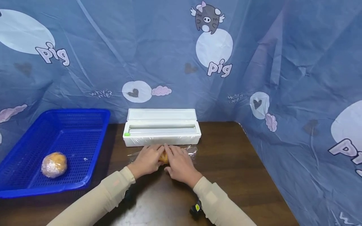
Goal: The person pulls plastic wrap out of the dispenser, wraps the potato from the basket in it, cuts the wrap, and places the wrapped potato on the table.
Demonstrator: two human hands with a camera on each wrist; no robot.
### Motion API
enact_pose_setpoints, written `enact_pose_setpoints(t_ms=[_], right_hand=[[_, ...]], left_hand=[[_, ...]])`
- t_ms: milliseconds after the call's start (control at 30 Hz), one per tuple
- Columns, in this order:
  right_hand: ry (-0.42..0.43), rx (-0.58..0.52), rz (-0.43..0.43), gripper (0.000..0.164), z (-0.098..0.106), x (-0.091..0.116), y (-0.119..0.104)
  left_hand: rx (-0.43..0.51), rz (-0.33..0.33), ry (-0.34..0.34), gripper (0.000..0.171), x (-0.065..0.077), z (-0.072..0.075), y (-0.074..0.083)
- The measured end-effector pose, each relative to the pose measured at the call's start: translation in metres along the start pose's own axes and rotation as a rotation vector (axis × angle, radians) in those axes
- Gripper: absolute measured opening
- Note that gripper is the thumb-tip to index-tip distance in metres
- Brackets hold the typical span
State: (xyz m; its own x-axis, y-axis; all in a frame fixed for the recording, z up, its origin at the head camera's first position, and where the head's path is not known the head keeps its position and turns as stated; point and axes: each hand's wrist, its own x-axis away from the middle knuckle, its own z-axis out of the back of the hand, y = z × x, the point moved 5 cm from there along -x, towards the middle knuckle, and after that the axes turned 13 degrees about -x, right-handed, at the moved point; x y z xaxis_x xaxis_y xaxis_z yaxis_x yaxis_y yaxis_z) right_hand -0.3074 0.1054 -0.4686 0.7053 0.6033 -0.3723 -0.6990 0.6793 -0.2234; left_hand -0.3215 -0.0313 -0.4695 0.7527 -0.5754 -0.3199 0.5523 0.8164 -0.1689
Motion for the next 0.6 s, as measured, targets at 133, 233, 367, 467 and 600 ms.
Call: enact_pose_setpoints(t_ms=[133, 233, 367, 467, 600], right_hand=[[-0.049, 0.069, -0.078, 0.105, -0.024, -0.005, 0.005], [-0.041, 0.058, -0.098, 0.093, -0.029, -0.005, 0.012], [-0.071, 0.045, -0.095, 0.077, -0.029, -0.007, 0.015], [-0.073, 0.049, -0.093, 0.071, -0.026, -0.011, 0.013], [-0.078, 0.071, -0.099, 0.072, -0.023, -0.018, 0.010]], left_hand=[[0.043, -0.020, 0.006, 0.061, 0.000, -0.001, 0.001], [0.040, -0.026, 0.017, 0.060, 0.000, -0.002, 0.003], [-0.013, -0.003, 0.008, 0.060, 0.003, -0.004, 0.001], [-0.032, 0.009, -0.002, 0.062, 0.006, -0.005, -0.002], [-0.040, 0.008, -0.019, 0.070, 0.009, -0.006, -0.006]])
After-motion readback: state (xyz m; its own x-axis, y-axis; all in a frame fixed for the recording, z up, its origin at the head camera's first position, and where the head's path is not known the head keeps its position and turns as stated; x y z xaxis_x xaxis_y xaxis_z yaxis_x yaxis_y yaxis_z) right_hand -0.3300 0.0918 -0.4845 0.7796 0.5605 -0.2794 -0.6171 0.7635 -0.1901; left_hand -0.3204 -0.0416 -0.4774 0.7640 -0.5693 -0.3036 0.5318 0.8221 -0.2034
